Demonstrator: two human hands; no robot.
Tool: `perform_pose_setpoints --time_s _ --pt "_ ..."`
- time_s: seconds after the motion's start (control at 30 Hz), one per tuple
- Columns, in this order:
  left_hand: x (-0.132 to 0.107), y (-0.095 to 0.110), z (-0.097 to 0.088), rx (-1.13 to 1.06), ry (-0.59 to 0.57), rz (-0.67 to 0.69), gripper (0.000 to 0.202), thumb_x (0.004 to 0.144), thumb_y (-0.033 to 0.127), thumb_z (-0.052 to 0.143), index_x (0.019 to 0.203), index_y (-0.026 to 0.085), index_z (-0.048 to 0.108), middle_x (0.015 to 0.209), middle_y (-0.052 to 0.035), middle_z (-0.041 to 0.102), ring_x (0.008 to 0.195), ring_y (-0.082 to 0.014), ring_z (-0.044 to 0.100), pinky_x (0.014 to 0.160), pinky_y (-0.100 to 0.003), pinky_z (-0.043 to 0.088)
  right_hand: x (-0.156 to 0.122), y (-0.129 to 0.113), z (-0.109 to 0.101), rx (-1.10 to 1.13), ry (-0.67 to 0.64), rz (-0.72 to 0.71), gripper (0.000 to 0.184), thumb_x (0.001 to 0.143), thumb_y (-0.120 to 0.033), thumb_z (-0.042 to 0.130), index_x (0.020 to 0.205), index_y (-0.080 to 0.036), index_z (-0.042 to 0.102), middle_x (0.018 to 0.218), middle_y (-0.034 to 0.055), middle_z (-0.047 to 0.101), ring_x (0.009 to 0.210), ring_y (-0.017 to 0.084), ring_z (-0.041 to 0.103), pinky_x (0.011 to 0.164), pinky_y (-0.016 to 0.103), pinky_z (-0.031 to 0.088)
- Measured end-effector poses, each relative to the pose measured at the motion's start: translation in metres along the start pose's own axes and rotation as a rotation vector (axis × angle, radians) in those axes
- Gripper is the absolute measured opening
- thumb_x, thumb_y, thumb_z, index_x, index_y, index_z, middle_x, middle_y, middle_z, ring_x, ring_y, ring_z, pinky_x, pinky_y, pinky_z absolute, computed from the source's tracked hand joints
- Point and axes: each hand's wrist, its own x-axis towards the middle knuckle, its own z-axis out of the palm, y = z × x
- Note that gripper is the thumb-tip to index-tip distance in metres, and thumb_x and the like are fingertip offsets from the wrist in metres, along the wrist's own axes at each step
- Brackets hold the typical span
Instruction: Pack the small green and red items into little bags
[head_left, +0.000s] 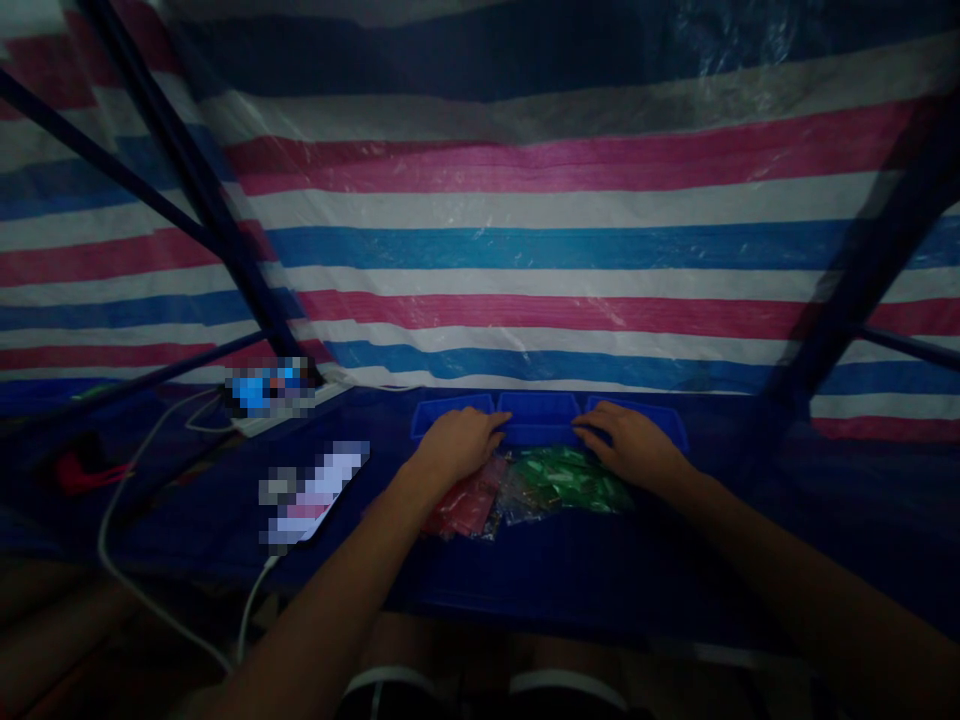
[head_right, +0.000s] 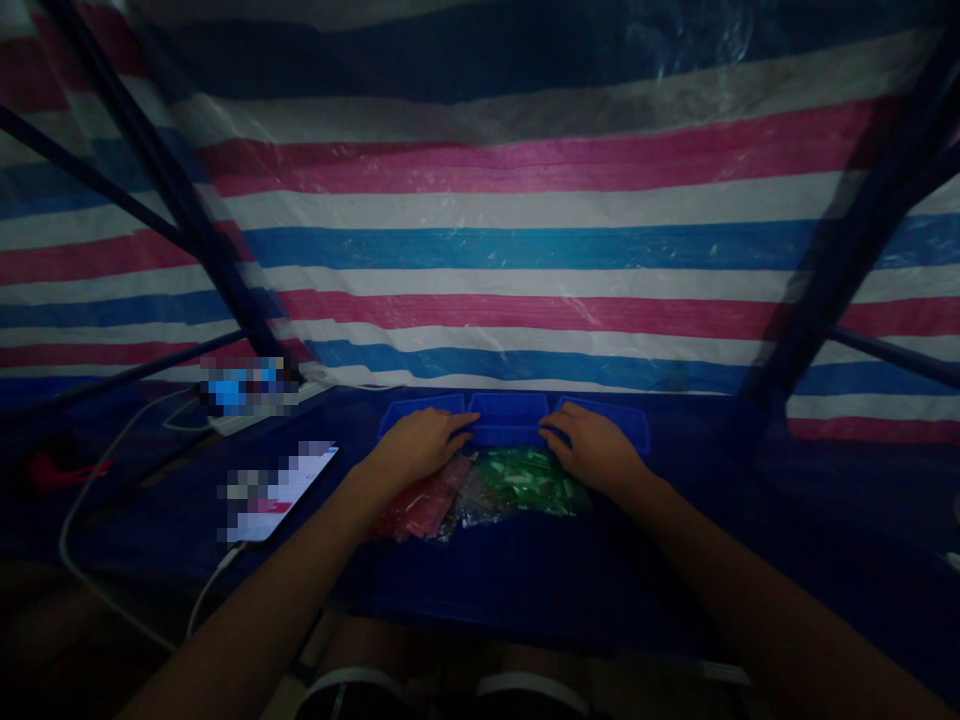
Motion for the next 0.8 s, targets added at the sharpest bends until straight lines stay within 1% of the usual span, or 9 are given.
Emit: perform_pose_setpoints --time_s 0.07,0.13,0.2,0.27,0.4,0.47,0.6,0.67,0.8 --pt "-0.007 0.011 -0.003 0.050 0.147 -0.051 0.053 0.102 0.042 0.048 0.153 0.023 0.046 0.129 -0.0171 0.068 0.112 -0.0332 0.066 0.097 -0.048 0.050 0.000 -0.003 -0.004 -0.017 0.046 0.012 0.031 0.103 -0.038 0.053 0.122 -0.025 0.073 0.111 0.0102 0.071 0.103 0.026 0.068 0.097 0.042 0.054" --pt "-0.014 0.023 -0.005 0.048 0.300 -0.045 0.051 0.103 0.040 0.049 0.151 0.021 0.047 0.140 -0.0163 0.061 0.125 -0.0333 0.059 0.106 -0.049 0.046 -0.001 -0.008 -0.012 -0.020 0.114 -0.010 0.032 0.101 -0.041 0.055 0.122 -0.024 0.073 0.110 0.0120 0.071 0.107 0.029 0.065 0.099 0.046 0.053" --pt "-0.019 0.037 -0.006 0.002 0.403 -0.011 0.045 0.104 0.037 0.048 0.146 0.022 0.051 0.146 -0.0130 0.057 0.133 -0.0309 0.054 0.112 -0.048 0.043 -0.002 -0.018 -0.022 0.031 0.145 -0.099 0.034 0.097 -0.044 0.062 0.122 -0.024 0.073 0.111 0.0126 0.070 0.109 0.031 0.062 0.100 0.050 0.051" --pt "-0.023 0.052 -0.008 -0.066 0.466 0.025 0.041 0.104 0.035 0.046 0.143 0.024 0.054 0.145 -0.0104 0.058 0.133 -0.0285 0.054 0.113 -0.047 0.043 -0.004 -0.030 -0.028 0.121 0.094 -0.232 0.036 0.094 -0.045 0.067 0.124 -0.026 0.072 0.111 0.0115 0.070 0.109 0.031 0.061 0.099 0.050 0.051" --pt "-0.021 0.077 -0.010 -0.210 0.549 0.078 0.040 0.105 0.032 0.046 0.144 0.024 0.052 0.141 -0.0093 0.061 0.131 -0.0263 0.055 0.115 -0.045 0.044 -0.008 -0.048 -0.020 0.196 -0.054 -0.408 0.050 0.083 -0.052 0.078 0.124 -0.024 0.070 0.116 0.0118 0.069 0.110 0.030 0.061 0.100 0.048 0.051" --pt "-0.014 0.085 -0.011 -0.262 0.574 0.103 0.039 0.105 0.031 0.046 0.142 0.023 0.053 0.141 -0.0092 0.061 0.130 -0.0258 0.056 0.115 -0.045 0.044 -0.009 -0.051 -0.009 0.169 -0.092 -0.437 0.037 0.088 -0.044 0.075 0.119 -0.024 0.071 0.114 0.0115 0.070 0.112 0.030 0.061 0.103 0.049 0.050" --pt "0.007 0.091 -0.009 -0.308 0.586 0.151 0.036 0.104 0.030 0.048 0.137 0.021 0.056 0.136 -0.0098 0.064 0.128 -0.0251 0.057 0.114 -0.044 0.046 -0.009 -0.047 0.005 0.151 -0.065 -0.406 0.027 0.094 -0.027 0.067 0.121 -0.022 0.070 0.119 0.0115 0.070 0.117 0.029 0.061 0.104 0.048 0.050" --pt "0.017 0.089 -0.004 -0.327 0.594 0.161 0.034 0.104 0.029 0.048 0.135 0.021 0.058 0.132 -0.0097 0.065 0.125 -0.0245 0.059 0.113 -0.044 0.047 -0.008 -0.045 0.005 0.162 -0.036 -0.393 0.025 0.094 -0.023 0.065 0.119 -0.023 0.071 0.120 0.0110 0.070 0.115 0.028 0.062 0.103 0.047 0.052" --pt "0.025 0.080 0.009 -0.383 0.637 0.154 0.029 0.105 0.027 0.046 0.127 0.020 0.063 0.125 -0.0094 0.068 0.121 -0.0237 0.062 0.110 -0.044 0.049 -0.007 -0.049 -0.003 0.222 0.042 -0.318 0.017 0.096 -0.020 0.061 0.108 -0.023 0.072 0.107 0.0095 0.073 0.105 0.026 0.065 0.095 0.044 0.054"
